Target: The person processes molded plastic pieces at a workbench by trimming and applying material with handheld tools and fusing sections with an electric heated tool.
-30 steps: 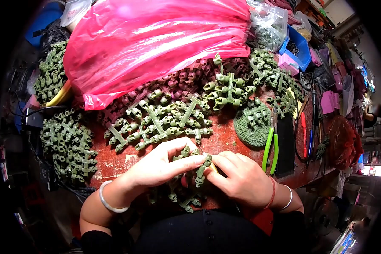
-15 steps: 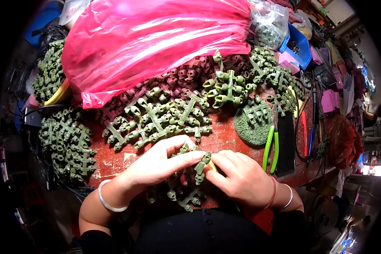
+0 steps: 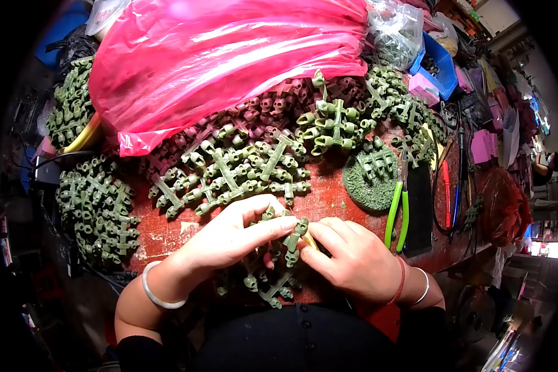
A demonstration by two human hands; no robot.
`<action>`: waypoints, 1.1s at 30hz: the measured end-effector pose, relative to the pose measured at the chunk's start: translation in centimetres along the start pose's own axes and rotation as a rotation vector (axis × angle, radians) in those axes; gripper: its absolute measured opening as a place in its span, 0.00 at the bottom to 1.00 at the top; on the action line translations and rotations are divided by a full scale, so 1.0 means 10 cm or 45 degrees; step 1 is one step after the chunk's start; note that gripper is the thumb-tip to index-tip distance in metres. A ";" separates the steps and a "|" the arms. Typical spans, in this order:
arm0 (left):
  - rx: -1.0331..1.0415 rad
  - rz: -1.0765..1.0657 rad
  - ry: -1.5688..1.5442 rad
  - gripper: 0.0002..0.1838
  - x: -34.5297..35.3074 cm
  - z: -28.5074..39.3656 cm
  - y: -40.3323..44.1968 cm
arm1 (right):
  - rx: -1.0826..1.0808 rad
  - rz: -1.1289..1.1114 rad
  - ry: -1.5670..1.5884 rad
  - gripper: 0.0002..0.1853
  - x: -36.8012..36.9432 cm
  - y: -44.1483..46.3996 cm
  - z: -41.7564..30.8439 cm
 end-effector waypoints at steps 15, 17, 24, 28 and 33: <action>0.031 0.002 0.007 0.13 -0.01 -0.01 0.01 | -0.003 0.021 0.001 0.13 0.01 0.00 0.00; 0.035 0.003 0.010 0.13 -0.02 -0.02 0.01 | 0.000 0.013 -0.009 0.13 0.01 -0.01 -0.01; 0.050 0.001 0.010 0.12 -0.01 -0.02 0.01 | 0.000 0.009 -0.010 0.13 0.01 -0.01 -0.01; -0.013 0.015 -0.038 0.12 0.00 -0.01 0.00 | -0.006 0.027 -0.022 0.13 0.02 -0.02 -0.01; 0.009 0.001 -0.033 0.13 -0.01 -0.03 0.01 | -0.004 0.012 -0.023 0.13 0.01 -0.01 -0.02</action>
Point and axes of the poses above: each hand's wrist, its own y-axis towards the middle knuckle, its own x-axis out of the palm, z = x × y, the point moved 2 cm from there along y, towards the middle knuckle, and after that the axes turned 3 degrees about z, right-handed, at the moved point
